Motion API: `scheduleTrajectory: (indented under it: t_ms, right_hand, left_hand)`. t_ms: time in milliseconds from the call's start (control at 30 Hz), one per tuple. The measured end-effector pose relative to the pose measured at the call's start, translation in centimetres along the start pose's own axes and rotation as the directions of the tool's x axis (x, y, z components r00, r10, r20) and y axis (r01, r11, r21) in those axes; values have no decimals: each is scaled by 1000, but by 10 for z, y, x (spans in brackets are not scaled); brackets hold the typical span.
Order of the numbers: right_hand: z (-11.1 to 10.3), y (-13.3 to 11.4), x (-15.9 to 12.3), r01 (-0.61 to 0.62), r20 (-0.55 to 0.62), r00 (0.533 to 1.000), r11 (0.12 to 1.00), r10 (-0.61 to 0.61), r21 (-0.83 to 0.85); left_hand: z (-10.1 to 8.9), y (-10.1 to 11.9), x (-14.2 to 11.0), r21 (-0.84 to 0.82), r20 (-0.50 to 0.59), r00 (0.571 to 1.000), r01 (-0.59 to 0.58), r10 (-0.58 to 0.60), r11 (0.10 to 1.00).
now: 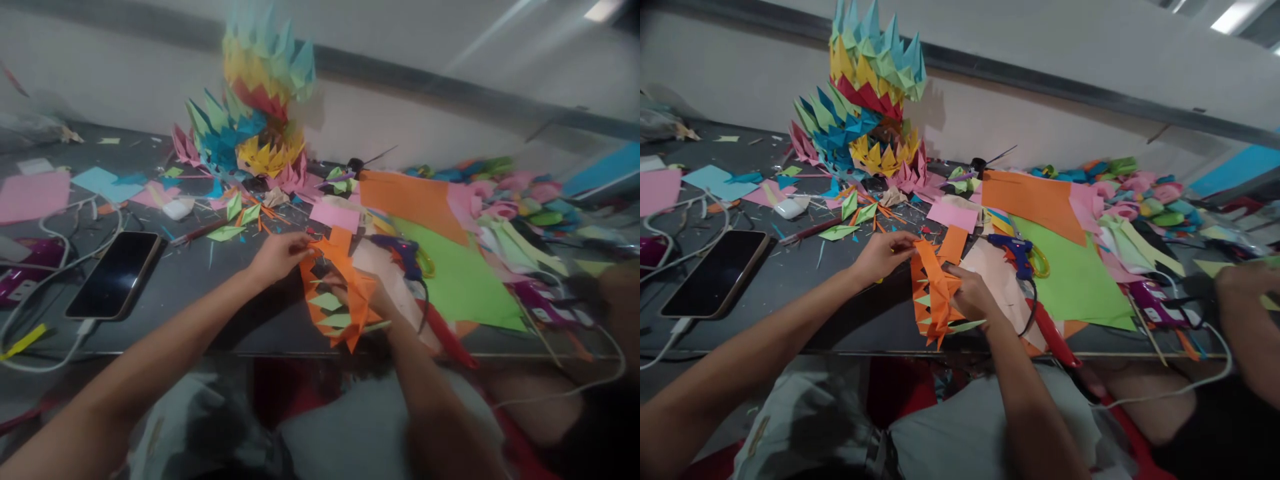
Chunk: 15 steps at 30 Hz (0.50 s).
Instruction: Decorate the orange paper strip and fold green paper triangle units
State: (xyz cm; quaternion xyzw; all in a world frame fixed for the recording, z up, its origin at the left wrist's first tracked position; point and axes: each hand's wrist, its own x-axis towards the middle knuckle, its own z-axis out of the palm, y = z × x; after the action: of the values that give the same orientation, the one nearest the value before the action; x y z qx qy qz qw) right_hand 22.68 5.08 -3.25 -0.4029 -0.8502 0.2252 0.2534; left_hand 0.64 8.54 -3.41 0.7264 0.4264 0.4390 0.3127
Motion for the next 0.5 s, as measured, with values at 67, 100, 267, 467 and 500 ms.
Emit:
scheduleTrajectory:
  t_ms: [67, 100, 267, 467, 500]
  right_hand:
    - [1, -1, 0, -6, 5, 1000, 1000, 6, 29]
    - [1, -3, 0, -14, 1, 1000, 998, 14, 55]
    - [7, -6, 1, -106, 2, 994, 975, 107, 196]
    - [29, 15, 0, -124, -35, 990, 949, 140, 289]
    - [31, 18, -1, -123, -26, 990, 947, 137, 297]
  left_hand:
    - [0, -1, 0, -29, 1, 1000, -7, 7, 1000]
    - [0, -1, 1, -41, 4, 1000, -11, 11, 999]
    - [1, -3, 1, -66, 9, 999, -34, 35, 997]
    - [1, -4, 2, -43, 10, 999, -53, 54, 998]
    - [0, -4, 2, -40, 11, 998, -55, 56, 998]
